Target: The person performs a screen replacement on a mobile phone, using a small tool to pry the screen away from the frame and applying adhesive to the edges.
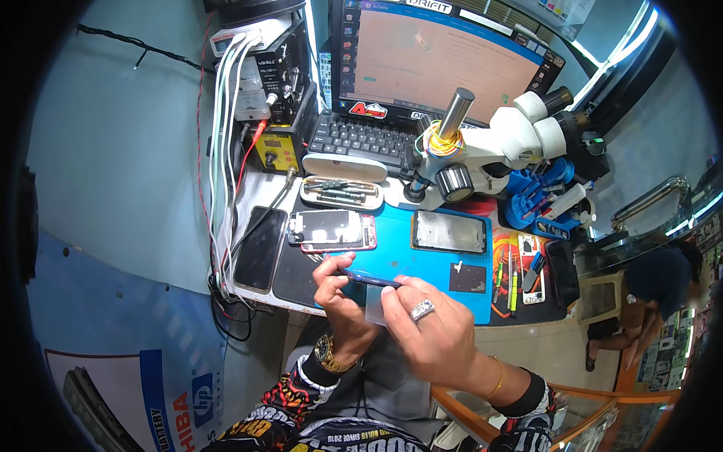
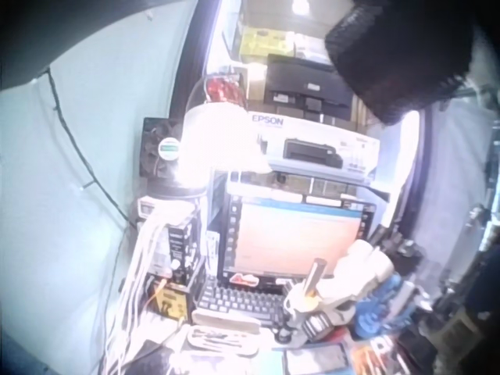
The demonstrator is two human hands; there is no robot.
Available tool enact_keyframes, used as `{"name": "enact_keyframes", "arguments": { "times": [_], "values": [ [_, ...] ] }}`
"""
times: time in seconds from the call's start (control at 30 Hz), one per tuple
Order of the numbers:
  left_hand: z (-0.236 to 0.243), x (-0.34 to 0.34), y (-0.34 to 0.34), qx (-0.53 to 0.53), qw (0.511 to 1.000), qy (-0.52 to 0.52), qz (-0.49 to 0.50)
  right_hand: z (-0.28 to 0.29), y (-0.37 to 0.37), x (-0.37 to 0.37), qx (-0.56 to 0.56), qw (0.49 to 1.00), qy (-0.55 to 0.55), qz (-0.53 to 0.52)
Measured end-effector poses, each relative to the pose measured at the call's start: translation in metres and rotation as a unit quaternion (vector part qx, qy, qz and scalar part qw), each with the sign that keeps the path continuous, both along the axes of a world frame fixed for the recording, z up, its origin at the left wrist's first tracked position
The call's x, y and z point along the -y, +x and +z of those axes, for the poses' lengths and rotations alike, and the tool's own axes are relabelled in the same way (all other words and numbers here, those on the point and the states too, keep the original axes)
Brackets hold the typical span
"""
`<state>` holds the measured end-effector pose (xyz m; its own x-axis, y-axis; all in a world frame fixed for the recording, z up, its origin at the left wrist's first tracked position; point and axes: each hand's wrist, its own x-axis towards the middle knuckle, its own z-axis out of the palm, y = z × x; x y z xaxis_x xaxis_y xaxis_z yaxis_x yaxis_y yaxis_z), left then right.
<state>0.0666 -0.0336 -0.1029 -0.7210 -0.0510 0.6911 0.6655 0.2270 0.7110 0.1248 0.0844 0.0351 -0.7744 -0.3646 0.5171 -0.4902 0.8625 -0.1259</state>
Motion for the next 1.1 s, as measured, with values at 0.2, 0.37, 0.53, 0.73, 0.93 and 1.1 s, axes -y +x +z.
{"name": "enact_keyframes", "arguments": {
  "times": [0.2,0.37,0.53,0.73,0.93,1.1],
  "values": [
    [0.005,-0.002,-0.004,-0.007,0.999,-0.039,-0.015,0.016,-0.011,-0.024,0.151,0.981,-0.120,-0.021],
    [0.013,-0.008,-0.008,0.001,0.998,-0.049,-0.044,0.029,-0.022,-0.034,0.212,0.969,-0.122,-0.022],
    [0.028,-0.027,-0.008,0.077,0.990,-0.028,-0.111,0.053,-0.048,-0.056,0.294,0.948,-0.113,-0.039],
    [0.035,-0.044,-0.017,0.133,0.983,-0.020,-0.123,0.061,-0.083,-0.082,0.399,0.903,-0.159,-0.012],
    [0.028,-0.044,-0.017,0.133,0.984,-0.001,-0.119,0.063,-0.102,-0.090,0.448,0.876,-0.176,0.032],
    [0.026,-0.045,-0.012,0.120,0.984,0.007,-0.133,0.057,-0.093,-0.097,0.465,0.867,-0.177,0.028]
  ]
}}
